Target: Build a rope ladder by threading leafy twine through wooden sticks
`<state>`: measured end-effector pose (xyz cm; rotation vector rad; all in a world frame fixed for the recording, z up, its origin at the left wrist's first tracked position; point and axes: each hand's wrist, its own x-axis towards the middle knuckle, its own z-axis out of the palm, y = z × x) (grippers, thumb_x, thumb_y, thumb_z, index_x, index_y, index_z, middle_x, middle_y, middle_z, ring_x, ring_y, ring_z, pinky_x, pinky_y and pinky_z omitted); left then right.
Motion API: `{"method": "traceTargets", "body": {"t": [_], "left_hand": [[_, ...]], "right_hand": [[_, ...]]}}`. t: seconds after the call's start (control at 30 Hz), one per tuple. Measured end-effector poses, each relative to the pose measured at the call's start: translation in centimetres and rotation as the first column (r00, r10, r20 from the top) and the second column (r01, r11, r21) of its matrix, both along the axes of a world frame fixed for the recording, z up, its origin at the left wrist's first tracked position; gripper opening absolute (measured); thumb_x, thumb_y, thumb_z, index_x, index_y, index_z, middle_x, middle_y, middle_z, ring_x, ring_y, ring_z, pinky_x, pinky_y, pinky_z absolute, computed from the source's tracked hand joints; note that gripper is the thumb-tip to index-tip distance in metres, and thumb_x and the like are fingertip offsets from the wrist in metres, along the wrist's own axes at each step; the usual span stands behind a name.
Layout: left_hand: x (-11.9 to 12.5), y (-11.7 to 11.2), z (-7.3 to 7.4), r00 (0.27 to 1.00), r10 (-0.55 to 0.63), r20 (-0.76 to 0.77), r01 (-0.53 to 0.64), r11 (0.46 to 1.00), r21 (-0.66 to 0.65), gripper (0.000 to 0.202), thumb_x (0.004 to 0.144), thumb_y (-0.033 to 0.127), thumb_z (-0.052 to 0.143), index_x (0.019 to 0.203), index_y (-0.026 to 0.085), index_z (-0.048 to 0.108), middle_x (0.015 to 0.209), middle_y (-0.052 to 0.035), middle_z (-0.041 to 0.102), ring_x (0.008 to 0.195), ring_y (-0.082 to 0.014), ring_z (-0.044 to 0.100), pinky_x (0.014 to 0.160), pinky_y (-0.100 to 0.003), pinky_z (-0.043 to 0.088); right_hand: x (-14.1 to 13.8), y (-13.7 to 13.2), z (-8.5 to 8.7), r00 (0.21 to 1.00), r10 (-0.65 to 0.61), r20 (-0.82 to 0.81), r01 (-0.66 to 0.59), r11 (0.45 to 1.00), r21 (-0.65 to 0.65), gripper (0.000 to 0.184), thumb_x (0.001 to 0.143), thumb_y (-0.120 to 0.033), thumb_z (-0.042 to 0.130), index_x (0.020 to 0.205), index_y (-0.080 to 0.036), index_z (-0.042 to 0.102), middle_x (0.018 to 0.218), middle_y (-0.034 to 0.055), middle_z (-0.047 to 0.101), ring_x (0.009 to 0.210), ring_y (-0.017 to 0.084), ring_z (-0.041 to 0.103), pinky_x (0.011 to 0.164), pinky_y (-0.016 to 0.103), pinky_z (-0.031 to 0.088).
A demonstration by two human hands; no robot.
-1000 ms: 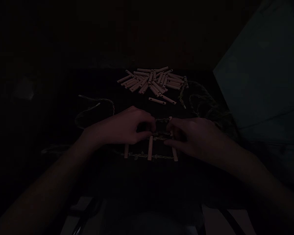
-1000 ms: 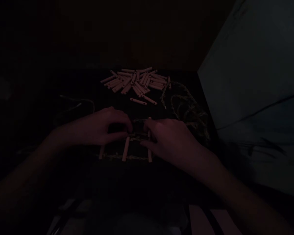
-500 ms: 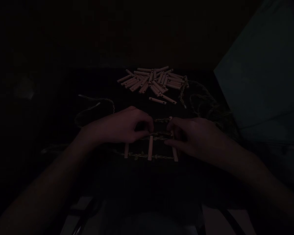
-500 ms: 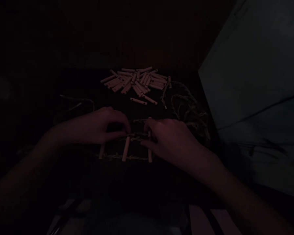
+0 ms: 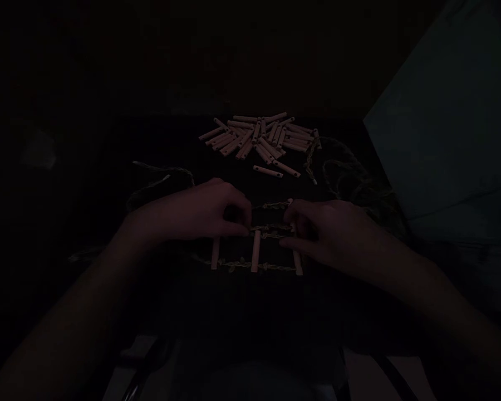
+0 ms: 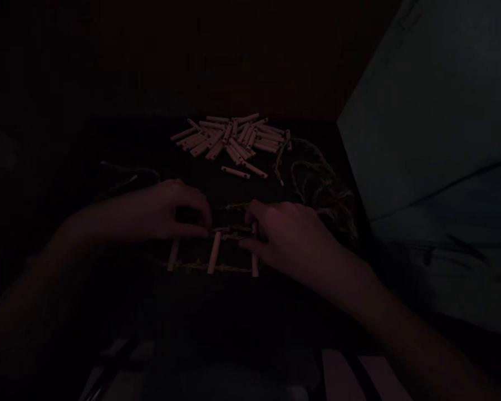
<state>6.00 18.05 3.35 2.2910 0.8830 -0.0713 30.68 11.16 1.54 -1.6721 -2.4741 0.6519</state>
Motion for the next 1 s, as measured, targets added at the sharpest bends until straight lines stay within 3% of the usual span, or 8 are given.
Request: {"method": "traceTargets", "body": {"t": [0.17, 0.7, 1.0], "left_hand": [[-0.32, 0.2, 0.04, 1.0, 0.016, -0.016, -0.017, 1.0, -0.026, 0.011, 0.088, 0.032, 0.069, 0.089, 0.027, 0.078, 0.083, 0.005, 0.073, 0.072, -0.011, 0.065, 0.062, -0.02, 0.042], [-0.57, 0.39, 0.02, 0.999, 0.027, -0.046, -0.028, 0.999, -0.019, 0.01, 0.087, 0.032, 0.069, 0.089, 0.028, 0.078, 0.087, 0.0046, 0.075, 0.08, -0.0127, 0.066, 0.066, -0.02, 0.044], [-0.64, 0.22, 0.18, 0.998, 0.04, -0.05, -0.041, 0.999, -0.019, 0.012, 0.087, 0.033, 0.068, 0.088, 0.027, 0.078, 0.083, 0.0038, 0.073, 0.076, -0.0123, 0.066, 0.062, -0.02, 0.043]], "right_hand": [[-0.13, 0.05, 0.17, 0.999, -0.025, -0.032, 0.024, 0.999, -0.031, 0.022, 0.086, -0.036, 0.075, 0.101, -0.022, 0.065, 0.078, -0.0031, 0.071, 0.068, 0.016, 0.065, 0.057, 0.027, 0.035], [0.09, 0.05, -0.13, 0.996, -0.032, -0.082, 0.031, 0.999, -0.019, 0.022, 0.085, -0.036, 0.076, 0.1, -0.022, 0.067, 0.075, -0.0031, 0.071, 0.068, 0.015, 0.066, 0.057, 0.026, 0.037], [0.08, 0.11, -0.1, 0.995, -0.04, -0.088, 0.038, 0.999, -0.025, 0.022, 0.085, -0.035, 0.077, 0.099, -0.021, 0.066, 0.074, -0.0037, 0.07, 0.068, 0.015, 0.066, 0.057, 0.026, 0.037]]}}
